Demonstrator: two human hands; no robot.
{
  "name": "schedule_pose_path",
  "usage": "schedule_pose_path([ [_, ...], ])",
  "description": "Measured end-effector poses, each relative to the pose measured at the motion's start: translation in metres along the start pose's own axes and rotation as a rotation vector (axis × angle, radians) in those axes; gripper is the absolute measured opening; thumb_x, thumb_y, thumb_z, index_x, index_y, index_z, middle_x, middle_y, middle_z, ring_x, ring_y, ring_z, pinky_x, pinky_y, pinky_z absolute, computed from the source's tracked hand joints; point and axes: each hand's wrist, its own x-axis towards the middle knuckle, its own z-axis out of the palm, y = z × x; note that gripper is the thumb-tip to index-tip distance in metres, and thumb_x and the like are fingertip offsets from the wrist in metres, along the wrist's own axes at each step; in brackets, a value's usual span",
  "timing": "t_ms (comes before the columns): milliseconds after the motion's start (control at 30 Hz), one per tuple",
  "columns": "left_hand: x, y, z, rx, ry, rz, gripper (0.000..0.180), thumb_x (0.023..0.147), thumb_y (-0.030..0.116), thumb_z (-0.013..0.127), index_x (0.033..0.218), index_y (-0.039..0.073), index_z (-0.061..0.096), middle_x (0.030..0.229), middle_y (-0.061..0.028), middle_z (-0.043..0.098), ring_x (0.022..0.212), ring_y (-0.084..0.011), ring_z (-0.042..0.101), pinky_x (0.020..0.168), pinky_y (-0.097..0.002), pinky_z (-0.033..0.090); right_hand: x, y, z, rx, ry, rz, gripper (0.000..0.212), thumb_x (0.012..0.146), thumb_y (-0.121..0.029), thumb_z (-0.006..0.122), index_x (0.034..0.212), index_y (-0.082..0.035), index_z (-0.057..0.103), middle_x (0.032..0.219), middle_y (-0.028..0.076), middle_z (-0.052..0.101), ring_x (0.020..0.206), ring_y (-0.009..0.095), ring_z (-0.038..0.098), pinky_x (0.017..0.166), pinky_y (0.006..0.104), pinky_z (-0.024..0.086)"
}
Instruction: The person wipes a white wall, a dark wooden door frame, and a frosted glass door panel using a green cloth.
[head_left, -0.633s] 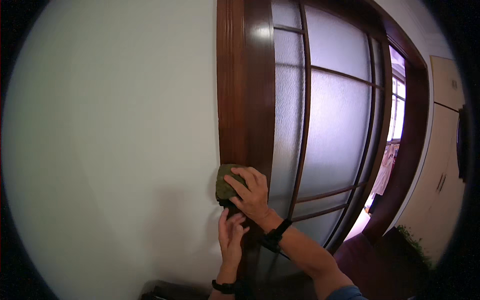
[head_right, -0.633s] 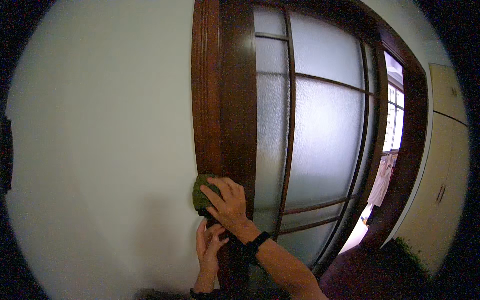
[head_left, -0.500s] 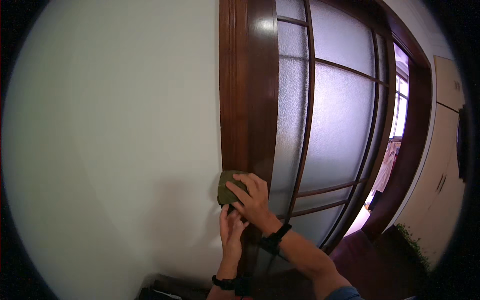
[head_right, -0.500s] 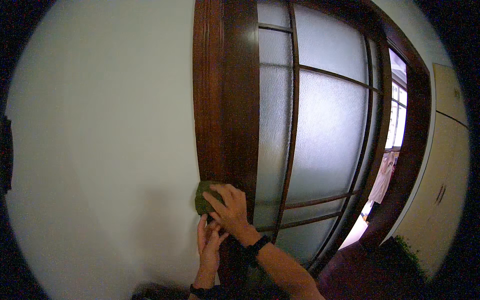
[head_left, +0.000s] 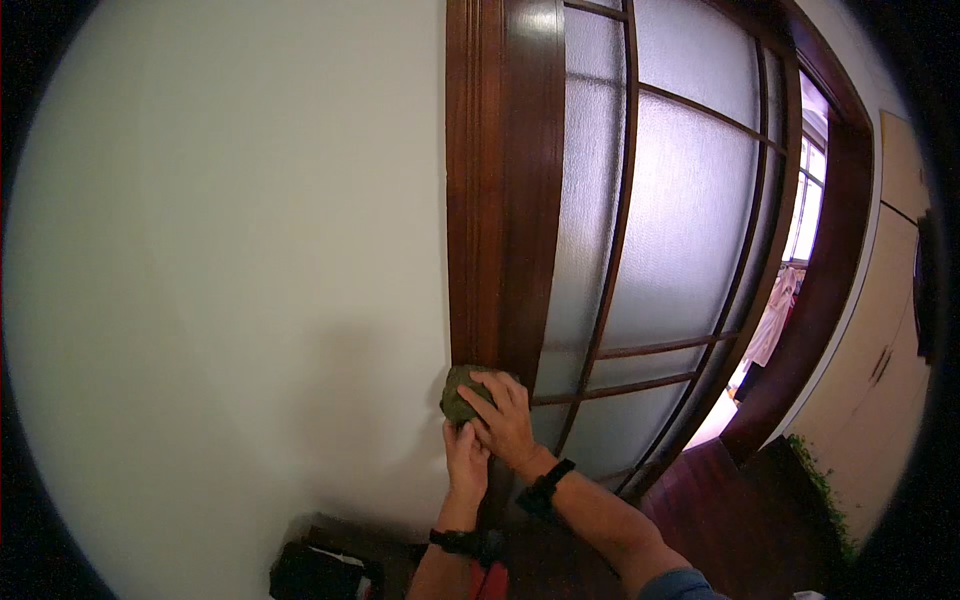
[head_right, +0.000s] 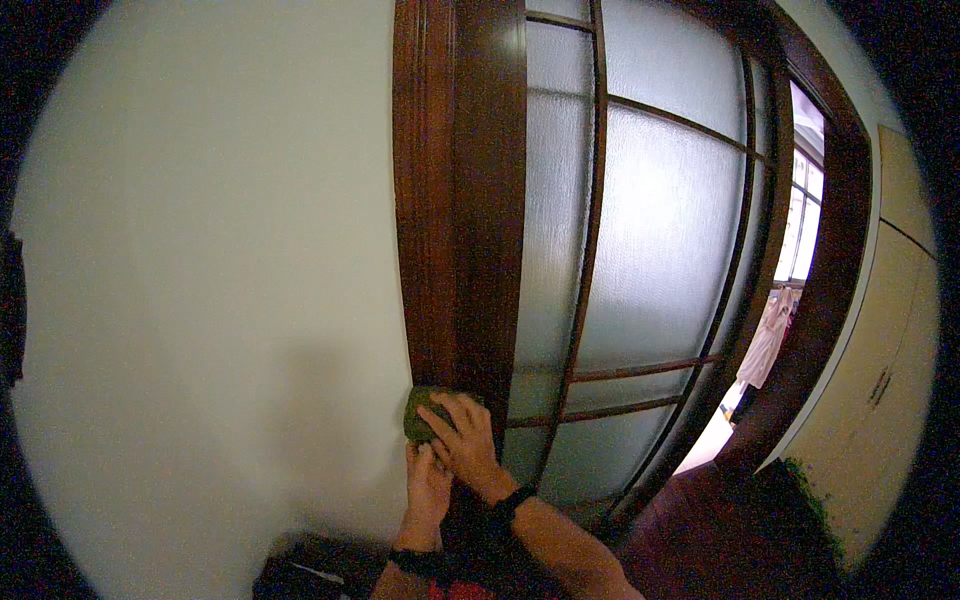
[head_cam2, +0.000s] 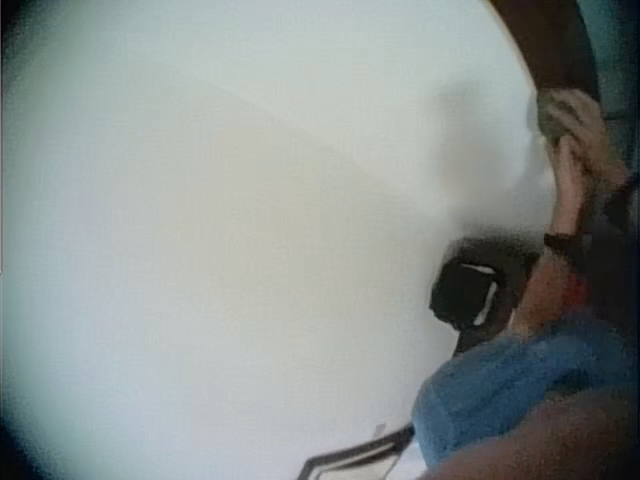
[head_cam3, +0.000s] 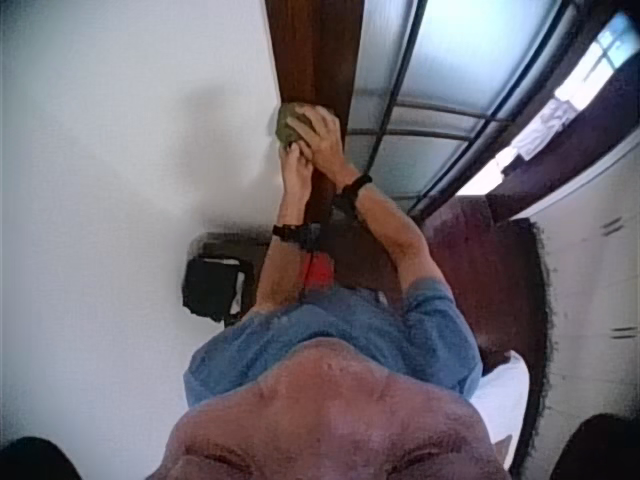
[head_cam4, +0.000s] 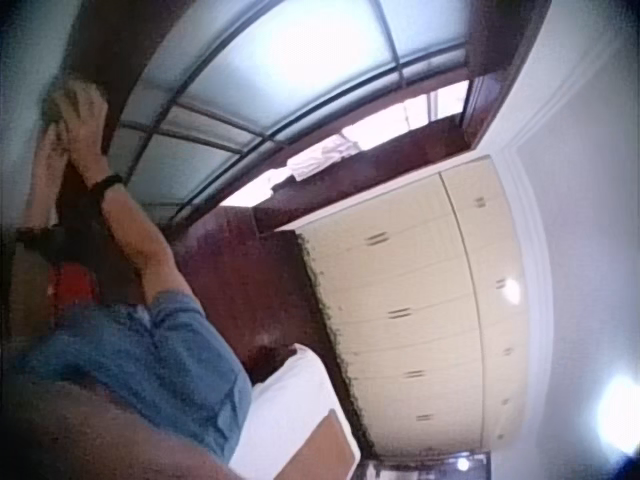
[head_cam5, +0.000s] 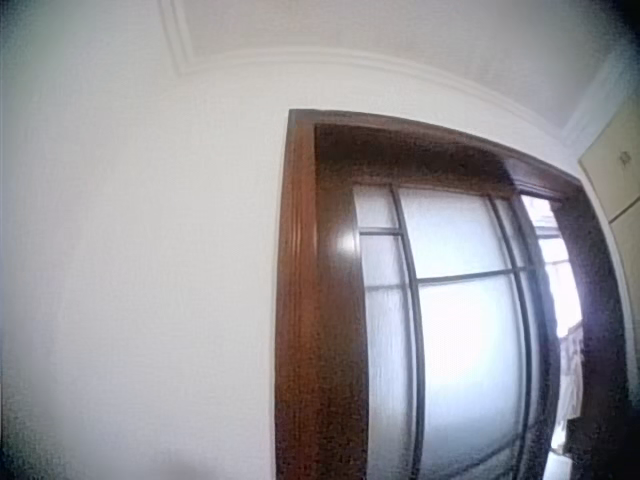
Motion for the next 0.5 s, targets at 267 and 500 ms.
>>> schedule_pose_path([
  [267,0.015,0.039,0.042,0.037,-0.144,0.142,0.077,0.101,0.018,0.069,0.165,0.012,0.024,0.161,-0.0101,0.039,0.147,-0.0277,0.039,0.125,-0.0454,0.031,0.031,0.006,-0.021,0.169,-0.057,-0.002,0.058,0.085,-0.002,0.076,0.142,-0.008,0.064,0.155,0.017,0.052,0.139,0.044,0.05,0.116,0.0536,0.041],
  [500,0.043,0.089,0.077,0.341,-0.177,0.262,0.069,0.099,0.019,0.072,0.157,0.003,0.038,0.141,-0.0128,0.054,0.131,-0.0241,0.052,0.113,-0.0387,0.042,0.089,0.003,-0.043,0.22,0.124,0.103,0.067,0.08,0.008,0.074,0.143,-0.007,0.06,0.147,0.02,0.055,0.135,0.042,0.054,0.114,0.048,0.045],
])
